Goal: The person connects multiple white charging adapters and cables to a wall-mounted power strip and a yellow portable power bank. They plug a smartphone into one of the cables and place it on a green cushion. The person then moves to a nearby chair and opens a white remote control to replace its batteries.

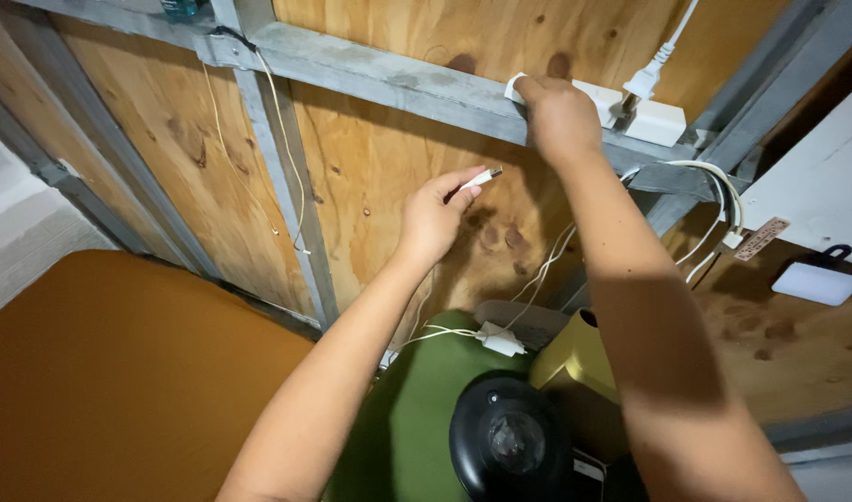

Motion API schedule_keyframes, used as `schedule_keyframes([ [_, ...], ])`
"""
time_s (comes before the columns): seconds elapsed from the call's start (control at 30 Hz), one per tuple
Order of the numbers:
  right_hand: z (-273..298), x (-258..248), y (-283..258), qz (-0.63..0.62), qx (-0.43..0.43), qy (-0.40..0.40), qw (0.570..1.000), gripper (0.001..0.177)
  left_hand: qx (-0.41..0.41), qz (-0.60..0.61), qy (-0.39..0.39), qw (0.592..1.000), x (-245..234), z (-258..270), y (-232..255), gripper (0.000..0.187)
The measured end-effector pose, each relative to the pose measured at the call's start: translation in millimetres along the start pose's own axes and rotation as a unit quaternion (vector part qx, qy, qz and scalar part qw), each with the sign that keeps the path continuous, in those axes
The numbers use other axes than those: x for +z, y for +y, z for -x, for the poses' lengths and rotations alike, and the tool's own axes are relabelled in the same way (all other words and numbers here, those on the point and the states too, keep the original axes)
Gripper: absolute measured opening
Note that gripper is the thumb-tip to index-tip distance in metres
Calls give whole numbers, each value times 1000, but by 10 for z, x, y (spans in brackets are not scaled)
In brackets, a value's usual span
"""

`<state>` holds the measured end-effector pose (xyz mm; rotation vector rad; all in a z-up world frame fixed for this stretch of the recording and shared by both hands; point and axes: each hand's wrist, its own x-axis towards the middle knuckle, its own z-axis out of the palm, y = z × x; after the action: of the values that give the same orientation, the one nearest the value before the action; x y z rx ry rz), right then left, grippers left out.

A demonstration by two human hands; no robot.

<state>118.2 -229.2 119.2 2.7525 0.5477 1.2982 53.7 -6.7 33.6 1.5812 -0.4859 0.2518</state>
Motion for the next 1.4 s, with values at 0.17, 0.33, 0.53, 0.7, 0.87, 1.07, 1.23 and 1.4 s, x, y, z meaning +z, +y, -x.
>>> schedule_keyframes([
  [0.17,6,84,85,44,26,-42,998,11,-6,-23,-1,1000,2,-25,15,29],
  [0.33,5,56,63,41,-21,26,999,14,-8,-36,-3,999,13,-37,49,29],
  [0.53,154,-190,-466,-156,90,112,977,13,-19,-43,4,999,20,-29,67,26],
  [0.7,289,-459,-768,-334,264,-93,900,21,12,-16,37,999,35,-73,37,17],
  [0.87,355,-688,-708,-516,279,-151,796,15,29,-49,14,998,86,5,-59,15],
  [1.07,435,-1262,-208,-501,248,-7,829,11,9,-77,-26,997,79,88,-292,13],
  [1.23,637,-1923,176,-484,270,95,827,5,-9,-136,-54,989,146,85,-391,15],
  [1.4,957,-2384,580,-445,292,185,826,4,51,-200,-53,977,398,43,-433,16],
])
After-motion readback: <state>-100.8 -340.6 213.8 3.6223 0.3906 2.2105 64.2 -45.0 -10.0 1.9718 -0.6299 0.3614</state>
